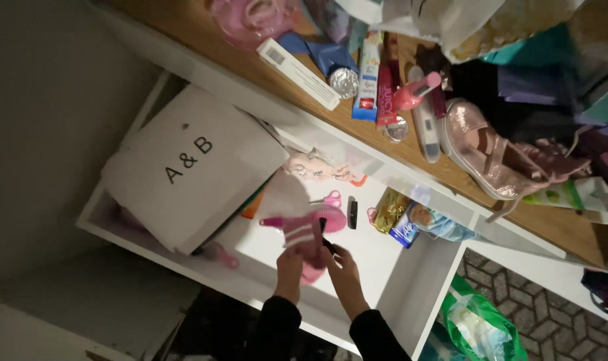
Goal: The person picks up various small items from a white drawer, including a hairbrush, scissors, and a bottle, and places them onto the cluttered shelf above. The person handles items one at a time, moving them from the drawer to the shelf.
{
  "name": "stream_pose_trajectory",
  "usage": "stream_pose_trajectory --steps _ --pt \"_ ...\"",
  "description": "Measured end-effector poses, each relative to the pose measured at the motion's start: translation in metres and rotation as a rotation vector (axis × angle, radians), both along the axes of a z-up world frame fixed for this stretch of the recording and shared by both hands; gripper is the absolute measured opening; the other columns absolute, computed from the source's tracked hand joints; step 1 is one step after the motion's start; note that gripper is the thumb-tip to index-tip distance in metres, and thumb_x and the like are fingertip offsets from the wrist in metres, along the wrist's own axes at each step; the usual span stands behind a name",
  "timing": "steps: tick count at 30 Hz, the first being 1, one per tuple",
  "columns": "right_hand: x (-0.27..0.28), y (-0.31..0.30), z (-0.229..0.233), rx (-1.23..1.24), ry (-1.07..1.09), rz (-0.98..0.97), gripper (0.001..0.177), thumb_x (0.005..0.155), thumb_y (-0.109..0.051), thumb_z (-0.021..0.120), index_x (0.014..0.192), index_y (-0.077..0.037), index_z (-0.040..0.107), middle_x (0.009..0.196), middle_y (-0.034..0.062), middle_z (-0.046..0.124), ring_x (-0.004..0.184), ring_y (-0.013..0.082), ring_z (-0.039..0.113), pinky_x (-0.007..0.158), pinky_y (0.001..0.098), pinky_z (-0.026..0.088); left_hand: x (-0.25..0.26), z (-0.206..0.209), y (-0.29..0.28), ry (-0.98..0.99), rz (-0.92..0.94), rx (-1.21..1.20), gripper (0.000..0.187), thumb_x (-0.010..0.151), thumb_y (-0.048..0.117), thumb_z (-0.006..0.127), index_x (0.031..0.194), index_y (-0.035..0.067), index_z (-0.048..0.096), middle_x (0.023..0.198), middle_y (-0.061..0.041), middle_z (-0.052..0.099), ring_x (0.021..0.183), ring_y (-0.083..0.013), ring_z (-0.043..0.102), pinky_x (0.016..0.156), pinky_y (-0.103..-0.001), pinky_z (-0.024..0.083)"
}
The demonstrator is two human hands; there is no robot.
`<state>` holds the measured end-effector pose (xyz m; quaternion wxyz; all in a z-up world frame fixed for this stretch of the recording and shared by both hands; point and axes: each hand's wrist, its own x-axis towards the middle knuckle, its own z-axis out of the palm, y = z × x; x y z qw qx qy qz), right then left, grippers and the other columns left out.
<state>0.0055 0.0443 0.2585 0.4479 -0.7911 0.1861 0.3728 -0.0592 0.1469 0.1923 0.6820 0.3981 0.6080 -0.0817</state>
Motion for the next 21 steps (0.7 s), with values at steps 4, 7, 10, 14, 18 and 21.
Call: stream_pose_trajectory --steps 4,7,10,14,18,21 --pt "0.001 0.020 0.049 0.170 0.107 0.065 0.032 0.093 -0.033 0.069 0.098 -0.001 0.068 0.082 0.0079 0.065 0.075 0.0164 0.056 0.066 0.0291 0.046 -0.018 0.019 0.001 -0.210 0.047 -0.035 0.034 0.058 -0.008 0.037 0.072 0.001 0.067 0.072 -0.012 0.065 0.074 -0.0235 0.059 0.070 -0.033 0.050" --pt "0.001 0.028 0.066 0.240 0.043 0.054 0.022 0.084 -0.020 0.076 0.093 -0.001 0.069 0.076 0.0074 0.063 0.069 0.0154 0.052 0.063 0.0296 0.044 -0.015 0.077 0.019 -0.354 -0.031 -0.062 0.023 0.063 -0.005 0.052 0.068 -0.003 0.075 0.063 -0.013 0.072 0.064 -0.0201 0.065 0.071 -0.031 0.055" --pt "0.004 0.032 0.067 0.203 -0.078 0.132 0.030 0.083 -0.014 0.072 0.110 -0.001 0.075 0.091 0.0107 0.077 0.081 0.0181 0.067 0.071 0.0307 0.059 -0.009 0.107 0.034 -0.156 -0.118 -0.149 0.027 0.073 0.016 0.067 0.096 0.006 0.079 0.090 -0.006 0.078 0.084 -0.0178 0.065 0.081 -0.031 0.050" --pt "0.013 0.044 0.073 0.233 -0.087 0.041 0.023 0.089 -0.006 0.062 0.109 -0.006 0.076 0.093 0.0068 0.072 0.088 0.0179 0.063 0.079 0.0299 0.051 0.002 0.144 0.053 -0.396 0.142 -0.172 0.041 0.085 0.024 0.069 0.121 0.005 0.074 0.106 -0.012 0.080 0.092 -0.0231 0.073 0.086 -0.035 0.056" --pt "0.027 0.074 0.107 0.433 -0.199 0.036 0.027 0.089 0.000 0.063 0.112 -0.006 0.075 0.084 -0.0012 0.060 0.077 0.0093 0.051 0.065 0.0230 0.041 0.011 0.113 0.072 -0.457 0.327 0.034 0.014 0.087 0.004 0.057 0.101 0.009 0.058 0.090 -0.013 0.068 0.078 -0.0188 0.063 0.069 -0.034 0.055" --pt "0.030 0.092 0.126 0.453 -0.224 -0.041 0.010 0.095 -0.010 0.069 0.100 -0.008 0.077 0.078 -0.0052 0.058 0.075 0.0079 0.048 0.068 0.0256 0.040 0.026 0.184 0.102 -0.405 0.385 -0.021 0.020 0.088 0.015 0.069 0.104 0.005 0.063 0.099 -0.016 0.070 0.085 -0.0240 0.065 0.071 -0.036 0.052"
